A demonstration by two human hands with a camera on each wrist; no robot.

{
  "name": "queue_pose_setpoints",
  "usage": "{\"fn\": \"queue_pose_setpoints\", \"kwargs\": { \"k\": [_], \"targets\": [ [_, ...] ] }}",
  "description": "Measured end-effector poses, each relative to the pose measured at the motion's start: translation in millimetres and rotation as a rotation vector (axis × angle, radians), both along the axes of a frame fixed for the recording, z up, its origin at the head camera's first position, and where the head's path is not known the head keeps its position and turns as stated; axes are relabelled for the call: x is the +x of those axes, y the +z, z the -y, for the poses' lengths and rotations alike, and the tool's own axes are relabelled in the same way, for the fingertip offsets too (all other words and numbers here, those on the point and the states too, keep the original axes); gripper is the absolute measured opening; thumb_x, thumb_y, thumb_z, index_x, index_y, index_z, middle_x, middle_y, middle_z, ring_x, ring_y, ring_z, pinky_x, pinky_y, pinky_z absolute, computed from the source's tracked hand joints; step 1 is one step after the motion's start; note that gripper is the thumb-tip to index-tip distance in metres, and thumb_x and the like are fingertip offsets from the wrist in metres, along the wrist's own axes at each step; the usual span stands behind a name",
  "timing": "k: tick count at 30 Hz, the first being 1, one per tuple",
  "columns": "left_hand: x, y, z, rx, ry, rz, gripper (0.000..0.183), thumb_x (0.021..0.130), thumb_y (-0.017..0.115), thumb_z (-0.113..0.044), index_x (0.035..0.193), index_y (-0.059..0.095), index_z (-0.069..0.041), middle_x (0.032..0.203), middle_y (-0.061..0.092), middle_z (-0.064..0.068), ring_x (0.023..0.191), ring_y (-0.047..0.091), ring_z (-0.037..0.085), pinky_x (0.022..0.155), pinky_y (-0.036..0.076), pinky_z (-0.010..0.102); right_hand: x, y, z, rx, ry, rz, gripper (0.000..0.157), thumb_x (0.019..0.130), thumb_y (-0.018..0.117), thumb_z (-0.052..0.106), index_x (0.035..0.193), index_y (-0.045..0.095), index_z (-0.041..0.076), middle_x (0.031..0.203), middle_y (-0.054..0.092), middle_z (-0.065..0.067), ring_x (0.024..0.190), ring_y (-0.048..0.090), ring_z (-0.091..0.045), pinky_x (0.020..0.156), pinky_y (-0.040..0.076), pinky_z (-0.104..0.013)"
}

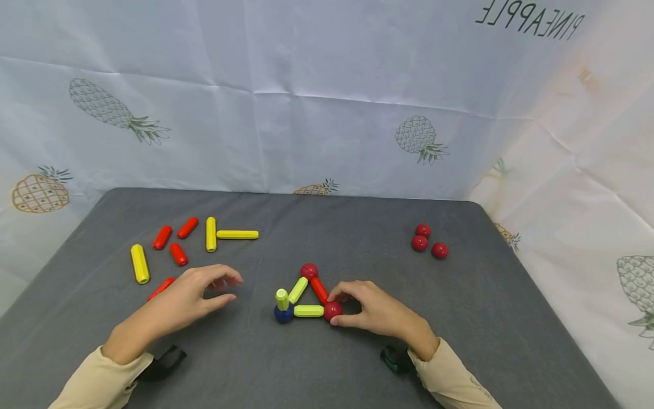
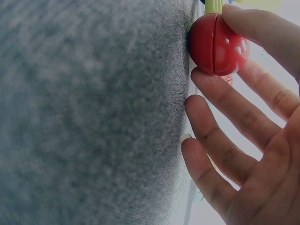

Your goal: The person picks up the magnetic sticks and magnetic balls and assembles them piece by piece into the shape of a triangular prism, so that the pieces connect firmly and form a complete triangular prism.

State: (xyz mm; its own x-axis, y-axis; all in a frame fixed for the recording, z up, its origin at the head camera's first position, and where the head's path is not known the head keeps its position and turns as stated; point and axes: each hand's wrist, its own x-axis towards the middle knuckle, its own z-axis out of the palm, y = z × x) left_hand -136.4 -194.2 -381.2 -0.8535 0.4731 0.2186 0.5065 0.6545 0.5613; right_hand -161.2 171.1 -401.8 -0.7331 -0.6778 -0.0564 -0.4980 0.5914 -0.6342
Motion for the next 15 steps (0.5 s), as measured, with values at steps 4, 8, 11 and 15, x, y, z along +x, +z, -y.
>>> {"fn": "queue_pose_setpoints", "kwargs": {
  "k": [4,8,11,15],
  "targets": [
    [2.8,0.0,7,-0.005,0.022,-0.012,0.026,0.081,0.078,-0.005,0.103,0.069,-0.015,0.098,0.07,-0.008,0.081,0.055,-0.005,0.071,0.052,0.024,0.6,0.7,0,0.006,-0.004,0.003,0.029,0.088,0.075,0.038,0.111,0.066,0.024,0.103,0.067,0.012,0.099,0.062,-0.007,0.092,0.049,-0.035],
    [4.4,-0.6,14,-0.001,0.045,-0.02,0.027,0.081,0.078,-0.005,0.104,0.069,-0.015,0.098,0.07,-0.007,0.081,0.055,-0.005,0.07,0.051,0.023,0.6,0.9,0,0.004,-0.002,0.006,0.029,0.088,0.076,0.037,0.111,0.066,0.023,0.104,0.068,0.012,0.1,0.062,-0.008,0.092,0.049,-0.035],
    [5.0,-0.9,19,-0.01,0.061,-0.022,0.027,0.081,0.079,-0.005,0.104,0.069,-0.015,0.098,0.07,-0.007,0.081,0.055,-0.005,0.07,0.051,0.023,0.4,0.8,0,-0.002,0.0,0.008,0.029,0.088,0.076,0.037,0.111,0.066,0.023,0.104,0.068,0.011,0.1,0.063,-0.008,0.091,0.051,-0.033],
    [6.0,-2.1,27,-0.014,0.073,-0.053,0.029,0.08,0.08,-0.005,0.103,0.069,-0.016,0.097,0.07,-0.008,0.08,0.055,-0.005,0.07,0.051,0.023,0.5,0.4,0,-0.002,0.0,0.007,0.029,0.088,0.075,0.037,0.111,0.066,0.023,0.104,0.068,0.011,0.1,0.063,-0.008,0.091,0.051,-0.033]
  ]
}}
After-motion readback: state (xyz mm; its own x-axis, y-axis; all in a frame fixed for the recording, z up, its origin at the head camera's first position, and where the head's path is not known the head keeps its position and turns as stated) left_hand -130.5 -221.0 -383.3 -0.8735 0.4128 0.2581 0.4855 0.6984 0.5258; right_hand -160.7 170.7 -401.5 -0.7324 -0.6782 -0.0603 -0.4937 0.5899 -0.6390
